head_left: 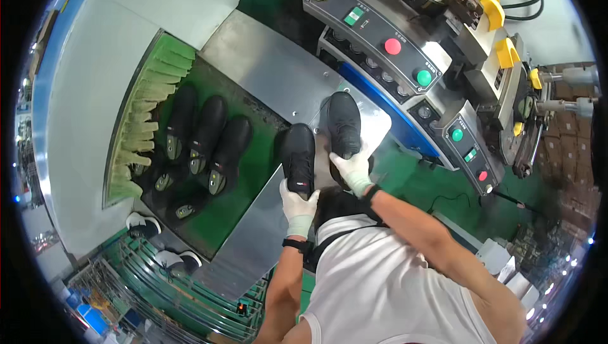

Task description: Operating an industrial shoe machine to process and assemble footwear components.

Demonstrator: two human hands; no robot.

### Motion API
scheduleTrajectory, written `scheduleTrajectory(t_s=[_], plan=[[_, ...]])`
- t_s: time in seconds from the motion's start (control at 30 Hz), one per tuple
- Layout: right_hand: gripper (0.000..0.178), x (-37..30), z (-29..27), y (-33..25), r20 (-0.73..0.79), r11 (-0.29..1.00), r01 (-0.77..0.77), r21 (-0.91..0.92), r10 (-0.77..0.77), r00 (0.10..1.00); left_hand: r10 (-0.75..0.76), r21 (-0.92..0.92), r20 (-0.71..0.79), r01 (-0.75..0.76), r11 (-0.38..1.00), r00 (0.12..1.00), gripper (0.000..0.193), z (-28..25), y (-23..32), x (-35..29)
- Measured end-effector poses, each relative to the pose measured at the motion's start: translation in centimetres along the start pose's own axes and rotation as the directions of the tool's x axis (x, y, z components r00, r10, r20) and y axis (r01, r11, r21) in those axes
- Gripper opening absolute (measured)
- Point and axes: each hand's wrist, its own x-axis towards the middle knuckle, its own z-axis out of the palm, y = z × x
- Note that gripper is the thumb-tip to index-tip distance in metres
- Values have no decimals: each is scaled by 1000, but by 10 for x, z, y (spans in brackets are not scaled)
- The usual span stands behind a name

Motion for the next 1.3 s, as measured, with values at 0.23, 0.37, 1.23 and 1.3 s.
scheduleTrajectory(t_s=[0.23, 0.37, 1.23, 1.3], plan=[[82, 26, 7, 41, 33, 1000, -11, 27, 10, 999, -42, -88, 14, 43, 995, 999, 73, -20, -49, 42], [44, 13, -75, 7, 372, 700, -381, 604, 175, 912, 10, -196, 183, 26, 980, 983, 45, -44, -28, 77], [58, -544, -428, 365, -680, 811, 246, 531, 581, -448, 451, -871, 490, -440, 220, -746, 56, 301, 305, -585], [63, -558, -463, 396, -645, 744, -90, 662, 505, -573, 419, -906, 411, -413, 89, -810, 76, 352, 284, -645]])
